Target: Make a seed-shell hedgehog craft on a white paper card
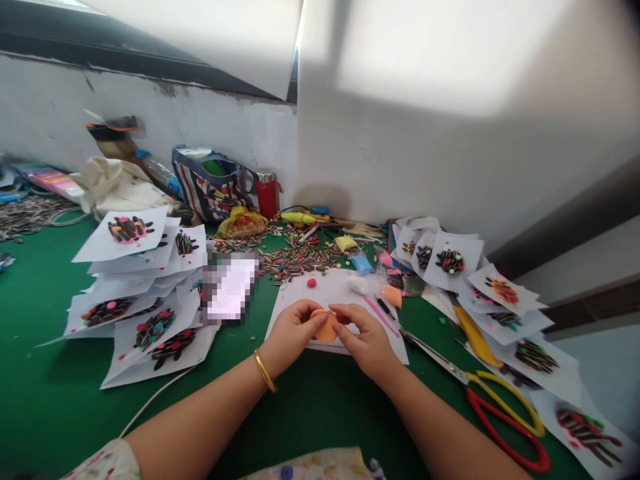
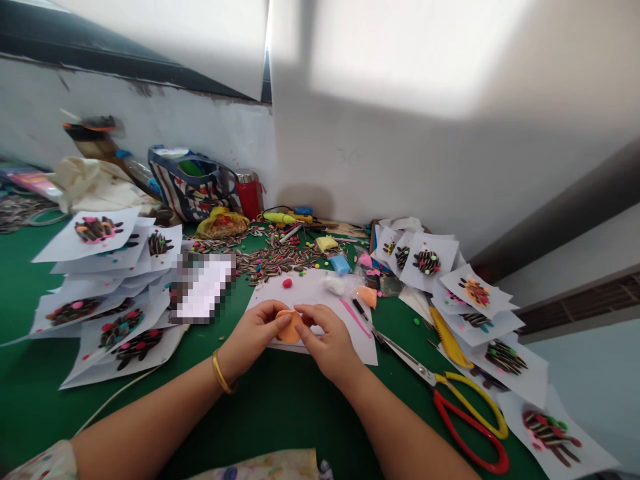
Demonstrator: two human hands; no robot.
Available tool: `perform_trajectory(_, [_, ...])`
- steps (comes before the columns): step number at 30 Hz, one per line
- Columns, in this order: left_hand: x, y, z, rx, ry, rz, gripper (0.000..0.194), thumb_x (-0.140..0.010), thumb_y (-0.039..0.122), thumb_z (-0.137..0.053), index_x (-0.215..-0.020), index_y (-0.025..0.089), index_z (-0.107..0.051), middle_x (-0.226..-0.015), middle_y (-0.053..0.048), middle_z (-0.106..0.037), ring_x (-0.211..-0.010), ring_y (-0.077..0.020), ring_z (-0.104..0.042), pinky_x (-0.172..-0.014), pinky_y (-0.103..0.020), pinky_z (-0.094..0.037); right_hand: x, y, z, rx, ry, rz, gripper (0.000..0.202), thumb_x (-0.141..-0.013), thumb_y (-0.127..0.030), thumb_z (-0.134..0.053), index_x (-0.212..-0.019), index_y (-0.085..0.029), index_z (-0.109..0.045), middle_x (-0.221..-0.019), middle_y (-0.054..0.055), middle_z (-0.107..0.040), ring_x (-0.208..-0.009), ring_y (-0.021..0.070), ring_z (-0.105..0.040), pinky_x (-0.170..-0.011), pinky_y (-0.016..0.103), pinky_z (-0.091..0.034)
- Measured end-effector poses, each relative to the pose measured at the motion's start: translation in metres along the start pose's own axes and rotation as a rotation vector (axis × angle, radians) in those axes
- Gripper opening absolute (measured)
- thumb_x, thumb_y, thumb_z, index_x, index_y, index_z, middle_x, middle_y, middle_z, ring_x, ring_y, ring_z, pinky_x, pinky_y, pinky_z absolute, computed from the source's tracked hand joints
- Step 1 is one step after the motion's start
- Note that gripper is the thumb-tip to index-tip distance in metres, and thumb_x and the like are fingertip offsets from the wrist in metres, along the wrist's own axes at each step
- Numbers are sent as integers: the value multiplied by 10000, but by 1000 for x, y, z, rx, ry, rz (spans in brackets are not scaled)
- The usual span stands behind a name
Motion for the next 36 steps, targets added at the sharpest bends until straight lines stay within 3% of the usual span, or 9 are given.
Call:
perform_trajectory(4, [1, -2, -5, 87, -32, 49, 316, -756, 424, -703, -903, 154, -631, -827, -15, -657, -733, -133, -597, -664, -237, -478, 1, 2, -5, 3, -48, -38, 308, -898, -282, -585, -1199, -263, -647, -1108, 58, -675, -972, 192, -620, -881, 356, -517])
perform_trajectory(10, [0, -1, -7, -29, -71, 22, 340, -819, 452, -633, -900, 132, -712, -867, -54, -709, -791, -160, -614, -739, -258, -481, 0, -3, -6, 11, -50, 1, 291, -912, -255, -548, -1181, -261, -660, -1054, 53, -683, -980, 190, -618, -893, 353, -502])
perform_trajectory(17, [0, -8, -3, 12, -42, 76, 368, -811, 476, -633, -875, 120, -701, -778, -42, -687, -697, -143, -595, -624, -240, -469, 1, 6, 0, 41, 0, -52, 328, -893, -293, -572, -1211, -248, -638, -994, 44, -683, -895, 180, -624, -843, 333, -516])
perform_trajectory(21, [0, -7, -2, 47, -23, 72, 387, -791, 469, -656, -985, 136, -683, -869, -55, -701, -744, -158, -621, -621, -246, -491, 1, 6, 0, 29, 0, -56, 251, -889, -293, -577, -1109, -232, -679, -1027, 57, -693, -904, 189, -628, -839, 334, -519])
perform_trajectory(26, [-2, -6, 0, -24, 2, 42, 328, -753, 458, -690, -824, 139, -670, -738, -24, -664, -668, -132, -591, -603, -234, -481, -2, 2, 2, 11, 10, -27, 215, -903, -285, -557, -1058, -246, -700, -1004, 55, -700, -929, 195, -634, -845, 343, -519])
perform_trajectory(29, [-1, -9, -5, -25, -40, 78, 359, -752, 478, -679, -891, 147, -694, -791, -37, -689, -691, -149, -610, -605, -250, -496, -3, -2, 2, 5, -18, 10, 209, -919, -281, -536, -1018, -254, -717, -973, 52, -700, -939, 198, -633, -856, 353, -513])
perform_trajectory(36, [-2, -9, -1, -18, -11, 85, 365, -719, 472, -700, -864, 137, -700, -780, -39, -694, -693, -152, -615, -618, -255, -501, 1, 11, 0, 6, -5, -104, 353, -866, -347, -609, -1194, -224, -648, -1081, 67, -686, -906, 192, -635, -834, 345, -534])
Point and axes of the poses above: each hand's wrist, its own x-axis away from the middle knuckle, its own z-axis out of the back of the hand, y = z × x, the point moved 10 cm from there along -x, towards the middle knuckle
